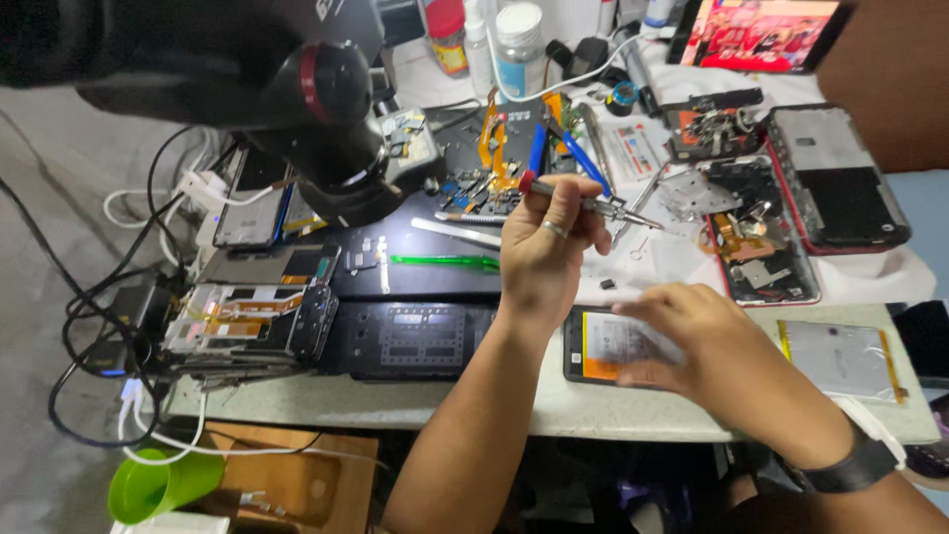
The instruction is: The person uses a screwdriver to remove and reinsert small screws from a disassembled smartphone. They repeatedly pick up screws from the workbench, align them with screw holes on the phone, and tighten them. The phone remains open with the battery exposed throughout the clip.
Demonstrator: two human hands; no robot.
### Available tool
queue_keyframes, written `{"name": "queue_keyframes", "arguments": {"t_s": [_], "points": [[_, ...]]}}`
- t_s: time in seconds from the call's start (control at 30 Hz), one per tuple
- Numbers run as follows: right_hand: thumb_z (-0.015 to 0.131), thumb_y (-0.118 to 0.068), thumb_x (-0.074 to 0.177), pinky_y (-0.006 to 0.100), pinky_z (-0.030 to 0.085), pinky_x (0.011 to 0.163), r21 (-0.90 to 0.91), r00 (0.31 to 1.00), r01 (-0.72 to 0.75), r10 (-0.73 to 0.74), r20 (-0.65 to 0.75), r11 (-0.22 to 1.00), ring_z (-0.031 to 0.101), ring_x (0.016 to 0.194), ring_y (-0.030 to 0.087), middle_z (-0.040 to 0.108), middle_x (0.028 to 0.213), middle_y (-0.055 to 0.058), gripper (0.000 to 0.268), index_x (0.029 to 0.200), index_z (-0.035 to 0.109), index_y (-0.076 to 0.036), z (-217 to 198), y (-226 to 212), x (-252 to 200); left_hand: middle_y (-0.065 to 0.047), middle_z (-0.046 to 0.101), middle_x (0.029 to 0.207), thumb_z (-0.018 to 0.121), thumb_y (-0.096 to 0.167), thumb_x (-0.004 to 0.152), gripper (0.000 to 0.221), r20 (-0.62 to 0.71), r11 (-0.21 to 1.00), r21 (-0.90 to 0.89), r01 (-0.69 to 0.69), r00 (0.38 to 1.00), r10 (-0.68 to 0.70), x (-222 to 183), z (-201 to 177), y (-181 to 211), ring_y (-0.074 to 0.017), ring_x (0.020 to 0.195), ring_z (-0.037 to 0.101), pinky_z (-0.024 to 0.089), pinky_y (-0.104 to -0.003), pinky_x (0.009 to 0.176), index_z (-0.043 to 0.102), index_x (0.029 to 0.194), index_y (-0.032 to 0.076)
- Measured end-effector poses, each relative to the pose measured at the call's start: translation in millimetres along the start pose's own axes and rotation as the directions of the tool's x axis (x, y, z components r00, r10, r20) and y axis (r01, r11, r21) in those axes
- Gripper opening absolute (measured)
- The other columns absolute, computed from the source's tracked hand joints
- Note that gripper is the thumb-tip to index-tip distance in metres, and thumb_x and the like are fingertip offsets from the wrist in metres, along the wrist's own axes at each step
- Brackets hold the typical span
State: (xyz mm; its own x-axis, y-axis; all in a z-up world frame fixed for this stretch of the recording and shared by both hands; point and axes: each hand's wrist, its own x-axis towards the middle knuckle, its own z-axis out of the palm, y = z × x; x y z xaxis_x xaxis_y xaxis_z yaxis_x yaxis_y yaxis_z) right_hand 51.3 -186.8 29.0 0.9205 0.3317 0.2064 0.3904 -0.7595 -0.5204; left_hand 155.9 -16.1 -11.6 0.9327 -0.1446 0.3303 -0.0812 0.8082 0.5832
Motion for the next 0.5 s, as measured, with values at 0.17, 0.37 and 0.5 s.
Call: {"name": "queue_keyframes", "arguments": {"t_s": [0.17,0.37,0.5], "points": [[0.077,-0.013,0.09,0.027,0.052,0.079,0.31,0.887,-0.037,0.173,-0.427,0.95,0.065,0.088,0.014,0.071,0.101,0.008,0.029,0.118,0.072,-0.005,-18,-3,1,-0.009,0.068,0.083,0.068,0.019,0.105,0.021,-0.02,0.99,0.14,-0.003,1.0,0.006,-3,3,-4,-0.017,0.066,0.064,0.053,-0.031,0.059,0.07,0.104,-0.002],[0.075,-0.008,0.094,0.024,0.048,0.075,0.344,0.844,-0.033,0.21,-0.493,0.938,0.062,0.083,0.011,0.071,0.093,0.006,0.013,0.106,0.075,-0.002,-15,3,5,-0.012,0.069,0.075,0.072,0.016,0.1,0.019,-0.075,0.966,0.239,0.097,0.994,-0.081,-7,5,-7,-0.0181,0.06,0.067,0.057,-0.035,0.053,0.07,0.098,-0.003],[0.074,-0.009,0.096,0.024,0.048,0.075,0.345,0.835,-0.059,0.236,-0.497,0.937,0.062,0.081,0.011,0.072,0.094,0.005,0.01,0.103,0.075,-0.002,-14,8,7,-0.014,0.071,0.082,0.07,0.017,0.103,0.021,-0.04,0.967,0.235,0.096,0.995,-0.089,-7,8,-7,-0.0197,0.067,0.07,0.06,-0.036,0.061,0.069,0.104,-0.004]]}}
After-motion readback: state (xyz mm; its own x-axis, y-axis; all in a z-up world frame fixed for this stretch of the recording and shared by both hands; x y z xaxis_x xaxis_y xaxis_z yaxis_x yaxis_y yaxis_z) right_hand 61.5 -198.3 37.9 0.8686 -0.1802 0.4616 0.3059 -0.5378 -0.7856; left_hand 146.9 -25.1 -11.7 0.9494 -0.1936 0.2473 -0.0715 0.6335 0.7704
